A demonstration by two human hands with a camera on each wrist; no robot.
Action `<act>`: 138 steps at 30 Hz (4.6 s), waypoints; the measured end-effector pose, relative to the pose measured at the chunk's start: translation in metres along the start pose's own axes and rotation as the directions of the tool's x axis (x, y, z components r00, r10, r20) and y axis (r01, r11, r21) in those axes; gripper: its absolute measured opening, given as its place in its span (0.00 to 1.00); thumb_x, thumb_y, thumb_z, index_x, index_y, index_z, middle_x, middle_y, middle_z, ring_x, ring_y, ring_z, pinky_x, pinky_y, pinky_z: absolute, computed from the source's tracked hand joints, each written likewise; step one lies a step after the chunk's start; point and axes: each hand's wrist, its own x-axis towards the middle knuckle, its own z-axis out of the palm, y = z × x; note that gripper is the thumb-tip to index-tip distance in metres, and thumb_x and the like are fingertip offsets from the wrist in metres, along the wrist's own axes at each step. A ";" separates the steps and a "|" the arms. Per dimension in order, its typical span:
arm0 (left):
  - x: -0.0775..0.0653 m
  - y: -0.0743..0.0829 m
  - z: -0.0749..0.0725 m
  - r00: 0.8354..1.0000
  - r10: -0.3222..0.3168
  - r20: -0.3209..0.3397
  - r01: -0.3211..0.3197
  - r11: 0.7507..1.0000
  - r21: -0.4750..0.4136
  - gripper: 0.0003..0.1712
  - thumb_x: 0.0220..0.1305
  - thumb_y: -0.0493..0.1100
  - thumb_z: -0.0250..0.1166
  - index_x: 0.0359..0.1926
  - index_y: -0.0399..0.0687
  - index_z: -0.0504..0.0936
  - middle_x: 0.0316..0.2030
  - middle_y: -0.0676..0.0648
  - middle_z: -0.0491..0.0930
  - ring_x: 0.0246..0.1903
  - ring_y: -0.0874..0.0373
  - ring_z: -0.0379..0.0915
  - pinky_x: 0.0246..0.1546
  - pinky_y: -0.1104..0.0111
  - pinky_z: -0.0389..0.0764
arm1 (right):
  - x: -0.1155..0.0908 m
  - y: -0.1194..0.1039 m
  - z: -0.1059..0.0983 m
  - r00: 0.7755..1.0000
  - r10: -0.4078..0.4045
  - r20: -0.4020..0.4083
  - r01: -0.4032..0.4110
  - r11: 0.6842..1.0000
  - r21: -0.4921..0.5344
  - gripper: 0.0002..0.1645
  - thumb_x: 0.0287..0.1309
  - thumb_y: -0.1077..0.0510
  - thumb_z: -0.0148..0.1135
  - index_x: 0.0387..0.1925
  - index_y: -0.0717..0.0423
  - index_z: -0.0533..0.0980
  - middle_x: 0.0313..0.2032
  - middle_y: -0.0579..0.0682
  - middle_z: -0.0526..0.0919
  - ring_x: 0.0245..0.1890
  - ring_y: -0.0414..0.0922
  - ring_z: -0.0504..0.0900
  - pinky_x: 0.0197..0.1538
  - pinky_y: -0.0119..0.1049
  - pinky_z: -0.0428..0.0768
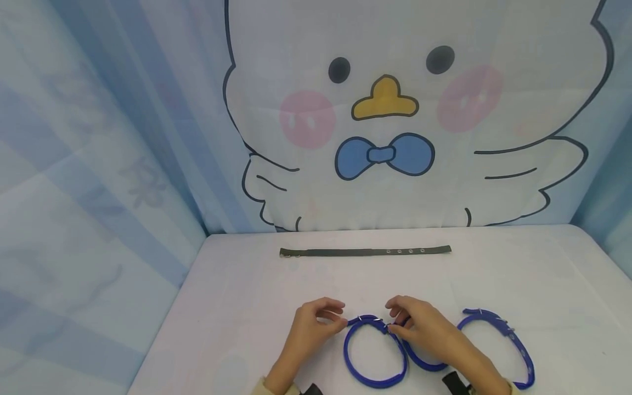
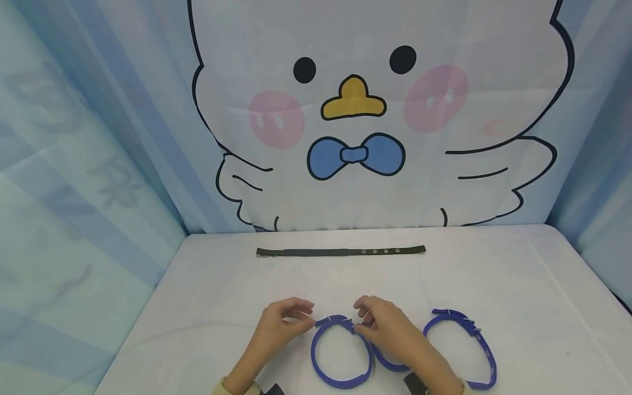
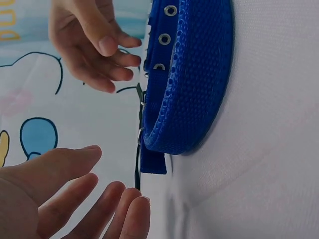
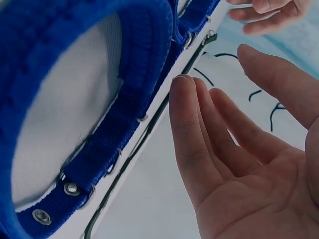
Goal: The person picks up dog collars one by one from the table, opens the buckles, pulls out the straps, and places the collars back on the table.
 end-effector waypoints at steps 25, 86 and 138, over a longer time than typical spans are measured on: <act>-0.008 -0.001 0.023 0.996 -0.067 0.050 0.062 0.993 0.098 0.16 0.50 0.32 0.75 0.42 0.46 0.88 0.29 0.55 0.85 0.25 0.69 0.76 0.27 0.78 0.78 | 0.001 -0.001 0.019 0.999 0.040 0.008 -0.039 0.994 -0.099 0.21 0.52 0.64 0.73 0.49 0.57 0.79 0.42 0.44 0.83 0.37 0.39 0.78 0.39 0.33 0.80; -0.019 0.052 -0.009 0.981 0.056 -0.184 -0.058 0.998 -0.005 0.17 0.56 0.35 0.74 0.46 0.56 0.86 0.43 0.55 0.84 0.42 0.62 0.82 0.38 0.74 0.85 | -0.009 -0.048 -0.011 0.965 0.022 -0.262 -0.018 1.000 0.016 0.19 0.60 0.61 0.68 0.53 0.50 0.78 0.46 0.45 0.84 0.44 0.42 0.83 0.43 0.31 0.86; -0.031 0.070 -0.009 0.984 0.153 0.087 -0.154 0.988 0.004 0.23 0.61 0.44 0.70 0.58 0.64 0.81 0.45 0.58 0.83 0.44 0.67 0.78 0.39 0.77 0.83 | -0.017 -0.065 -0.004 0.871 -0.151 -0.468 0.093 0.985 -0.146 0.11 0.60 0.59 0.69 0.42 0.41 0.86 0.38 0.33 0.86 0.40 0.36 0.81 0.43 0.35 0.86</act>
